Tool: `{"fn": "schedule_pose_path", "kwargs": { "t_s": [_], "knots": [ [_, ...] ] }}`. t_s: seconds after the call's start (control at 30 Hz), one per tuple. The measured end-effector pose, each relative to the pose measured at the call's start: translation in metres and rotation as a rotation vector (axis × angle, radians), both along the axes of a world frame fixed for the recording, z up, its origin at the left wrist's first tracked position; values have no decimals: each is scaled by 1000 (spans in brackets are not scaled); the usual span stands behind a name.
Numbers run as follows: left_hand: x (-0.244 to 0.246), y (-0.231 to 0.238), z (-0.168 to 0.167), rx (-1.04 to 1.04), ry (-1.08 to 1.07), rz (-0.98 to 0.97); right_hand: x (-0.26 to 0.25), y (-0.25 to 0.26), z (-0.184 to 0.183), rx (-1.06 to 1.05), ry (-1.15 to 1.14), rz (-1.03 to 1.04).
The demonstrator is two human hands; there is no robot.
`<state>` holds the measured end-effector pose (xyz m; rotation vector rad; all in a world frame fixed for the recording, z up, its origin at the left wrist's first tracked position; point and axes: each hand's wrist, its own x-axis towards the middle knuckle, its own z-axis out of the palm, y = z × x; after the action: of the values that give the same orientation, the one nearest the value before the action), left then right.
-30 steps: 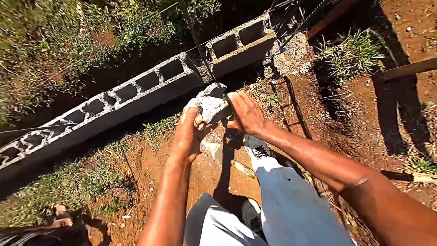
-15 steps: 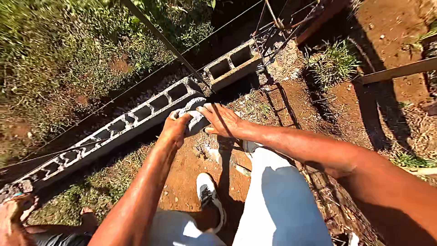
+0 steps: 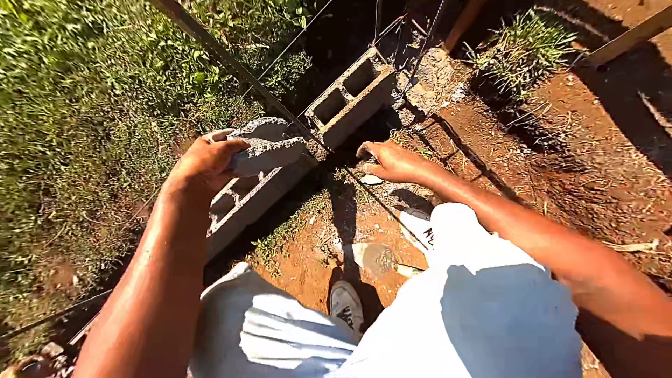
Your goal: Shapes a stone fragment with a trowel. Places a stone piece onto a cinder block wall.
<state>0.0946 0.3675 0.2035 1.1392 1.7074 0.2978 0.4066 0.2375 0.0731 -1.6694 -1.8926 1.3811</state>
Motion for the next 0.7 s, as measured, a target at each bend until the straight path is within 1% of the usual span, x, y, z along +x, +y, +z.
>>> {"fn": "schedule_pose_path", "kwargs": {
  "t_s": [0.13,0.27,0.37,0.5,0.63,0.7],
  "knots": [
    [12,11,-4,4,10,-62,-3,-14,1,24,-6,-10],
    [29,25,-9,-52,37,-109,-10,-15,7,11,-6,-1],
    [41,31,-14,-75,81,-127,-13,-10,0,28,11,-5],
    [51,36,-23,-90,100,-106,-17,1,-10,22,48,-5],
    [53,41,-34,-106,120,-110,-25,10,-16,-55,92,-10],
    [55,42,-36,-109,137,-106,-28,18,-17,-85,75,41]
  ]
}}
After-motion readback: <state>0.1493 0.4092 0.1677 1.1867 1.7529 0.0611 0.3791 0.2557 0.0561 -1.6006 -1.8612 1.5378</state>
